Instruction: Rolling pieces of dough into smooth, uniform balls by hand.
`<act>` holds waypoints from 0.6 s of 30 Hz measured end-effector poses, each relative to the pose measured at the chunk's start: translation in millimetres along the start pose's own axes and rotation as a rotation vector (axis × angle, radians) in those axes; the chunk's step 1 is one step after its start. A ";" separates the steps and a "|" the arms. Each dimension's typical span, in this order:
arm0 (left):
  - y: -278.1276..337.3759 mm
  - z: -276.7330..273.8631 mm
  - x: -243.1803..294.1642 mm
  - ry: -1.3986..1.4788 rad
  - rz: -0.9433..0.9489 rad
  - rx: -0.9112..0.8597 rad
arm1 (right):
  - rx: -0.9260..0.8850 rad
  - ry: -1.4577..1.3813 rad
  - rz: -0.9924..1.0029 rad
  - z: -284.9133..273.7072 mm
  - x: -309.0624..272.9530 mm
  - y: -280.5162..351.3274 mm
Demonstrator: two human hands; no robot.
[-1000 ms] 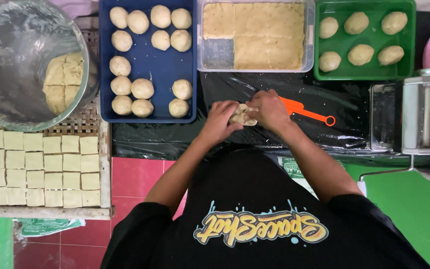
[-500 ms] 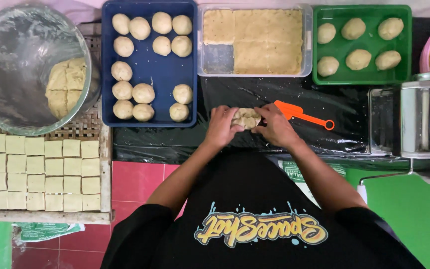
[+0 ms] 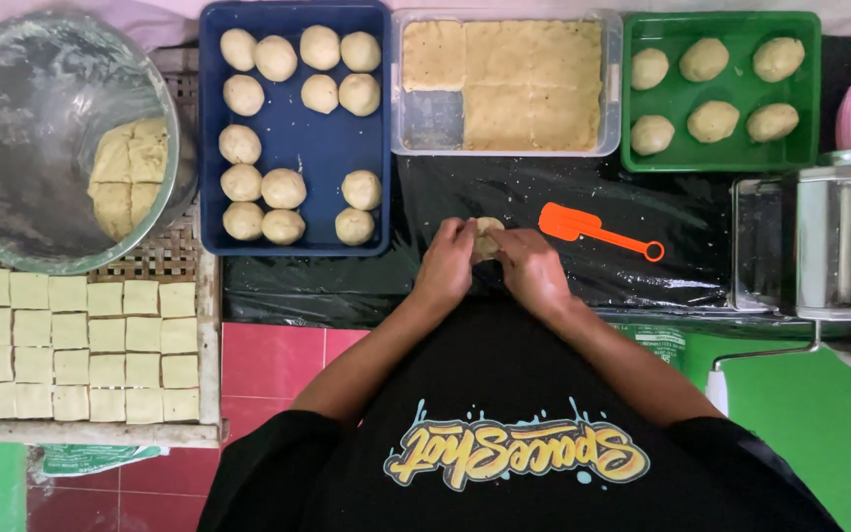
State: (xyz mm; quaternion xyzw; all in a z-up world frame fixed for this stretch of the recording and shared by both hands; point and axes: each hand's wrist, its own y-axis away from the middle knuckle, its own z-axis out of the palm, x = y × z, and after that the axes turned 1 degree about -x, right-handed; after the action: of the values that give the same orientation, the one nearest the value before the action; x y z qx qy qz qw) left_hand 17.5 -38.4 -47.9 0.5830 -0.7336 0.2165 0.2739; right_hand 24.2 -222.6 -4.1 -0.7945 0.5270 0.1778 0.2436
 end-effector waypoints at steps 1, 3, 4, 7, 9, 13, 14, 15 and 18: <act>0.0 -8.3 8.4 0.000 0.000 -0.001 | 0.000 0.000 0.001 -1.2 0.3 -1.4; 4.2 -26.4 24.2 0.202 0.031 0.020 | -0.036 0.009 0.033 -2.2 -2.1 -2.3; 1.6 -32.9 20.2 0.199 0.034 0.022 | -0.032 0.010 0.031 -17.4 -11.4 -11.6; 5.0 -44.6 6.2 0.304 0.081 0.089 | -0.083 -0.183 0.110 -44.5 -25.3 -23.1; 10.1 -43.0 -6.9 0.087 -0.018 0.061 | -0.149 -0.448 0.344 -38.3 -11.0 -18.8; 15.5 -25.4 -13.9 0.034 -0.031 0.013 | -0.270 -0.283 0.294 -28.7 4.4 -18.1; 16.8 -17.2 -16.3 -0.012 -0.011 0.044 | -0.223 -0.215 0.237 -16.3 14.2 -12.4; 18.2 -8.9 -18.8 -0.057 0.010 0.075 | -0.176 -0.147 0.180 -3.7 24.0 -6.5; 11.8 -6.2 -18.2 -0.208 0.124 0.143 | -0.123 -0.008 0.040 10.3 27.2 -2.5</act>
State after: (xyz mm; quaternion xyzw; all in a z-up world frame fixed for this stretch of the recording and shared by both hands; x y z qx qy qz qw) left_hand 10.1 -18.4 -55.1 0.5740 -0.7753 0.2229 0.1404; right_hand 36.6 -236.3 -26.7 -0.7964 0.5301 0.2180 0.1931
